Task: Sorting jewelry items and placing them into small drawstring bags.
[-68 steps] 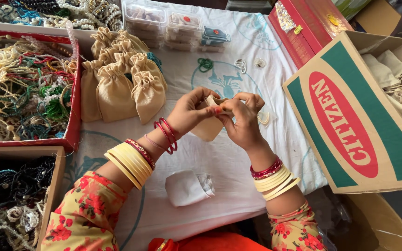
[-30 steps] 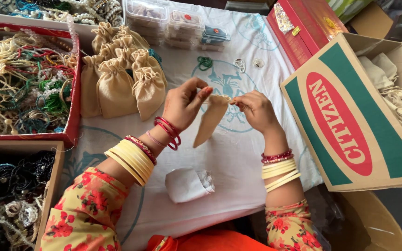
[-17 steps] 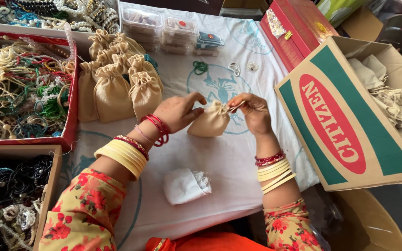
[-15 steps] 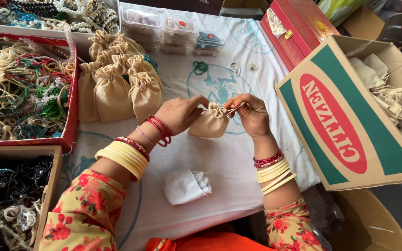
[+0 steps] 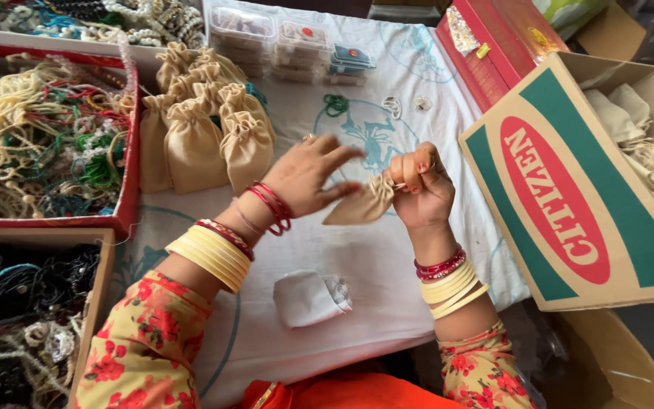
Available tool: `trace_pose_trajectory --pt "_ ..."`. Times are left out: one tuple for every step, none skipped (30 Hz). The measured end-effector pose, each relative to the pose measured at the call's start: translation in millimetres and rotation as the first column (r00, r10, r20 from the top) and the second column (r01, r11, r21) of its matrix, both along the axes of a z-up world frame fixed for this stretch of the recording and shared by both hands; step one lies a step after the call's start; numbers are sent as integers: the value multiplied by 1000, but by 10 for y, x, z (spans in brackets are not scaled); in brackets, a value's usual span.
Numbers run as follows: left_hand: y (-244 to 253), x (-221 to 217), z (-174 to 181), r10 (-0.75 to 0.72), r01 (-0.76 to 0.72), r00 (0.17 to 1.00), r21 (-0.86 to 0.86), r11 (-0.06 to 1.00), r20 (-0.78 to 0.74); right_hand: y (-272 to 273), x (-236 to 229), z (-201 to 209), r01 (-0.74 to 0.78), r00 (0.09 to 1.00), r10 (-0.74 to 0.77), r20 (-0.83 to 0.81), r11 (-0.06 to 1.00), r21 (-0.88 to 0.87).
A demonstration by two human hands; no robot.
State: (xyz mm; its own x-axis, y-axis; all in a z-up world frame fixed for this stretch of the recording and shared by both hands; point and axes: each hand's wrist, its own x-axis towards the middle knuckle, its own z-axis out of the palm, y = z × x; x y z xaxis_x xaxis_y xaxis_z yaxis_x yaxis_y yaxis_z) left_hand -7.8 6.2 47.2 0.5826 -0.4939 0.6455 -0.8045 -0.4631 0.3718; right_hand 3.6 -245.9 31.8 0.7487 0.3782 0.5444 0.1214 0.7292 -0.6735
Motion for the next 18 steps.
trace_pose_trajectory --pt "-45 -64 69 7 -7 1000 3 1000 0 25 -15 -12 -7 1000 7 0 1000 3" --pt "-85 -124 138 -11 13 999 -50 999 48 57 -25 -29 -21 1000 21 -8 1000 6" --pt "-125 -184 208 -27 37 995 -101 994 98 89 -37 -46 -35 999 36 -17 999 10" --pt "-172 -176 179 -9 18 995 -97 995 95 83 -38 -62 -53 998 54 -20 998 14" --pt "-217 -168 149 -37 40 999 -76 996 40 78 -40 -79 -34 999 34 -20 999 -16" --pt "-245 -162 119 -60 59 998 -54 997 -17 90 -38 -100 -18 1000 17 -19 999 -43" --pt "-174 -160 151 -38 37 999 -48 998 -20 99 -32 -63 -40 999 39 -22 999 -37" --pt "-116 -161 180 -20 20 998 3 1000 -60 94 -43 -37 17 1000 -19 -20 997 -76" --pt "-70 -159 212 -1 6 995 53 999 -100 76 -48 -8 74 997 -77 -15 990 -116" --pt "65 -160 295 7 1 994 68 998 -106 65 -23 -11 68 997 -71 -22 993 -101" --pt "188 -158 386 40 -16 987 150 989 -154 43 6 -11 103 995 -104 -7 988 -112" --pt "313 -160 483 73 -24 977 238 971 -199 30 18 -27 142 990 -142 5 983 -117" --pt "438 -188 582 79 -24 976 259 966 -205 -10 61 -56 140 990 -141 -5 986 -96" --pt "560 -221 684 182 -72 943 362 929 -278 -49 108 -83 156 987 -159 -23 981 -113" --pt "685 -258 788 289 -110 897 465 878 -335 -80 152 -116 171 983 -178 -42 977 -129" --pt "766 -252 812 302 -115 891 475 872 -338 -108 175 -139 160 985 -167 -50 980 -120" --pt "857 -250 834 344 -172 895 492 854 -283 -125 195 -166 158 984 -168 -57 976 -151" --pt "946 -247 854 384 -232 895 501 834 -226 -148 228 -179 153 984 -167 -61 970 -187"
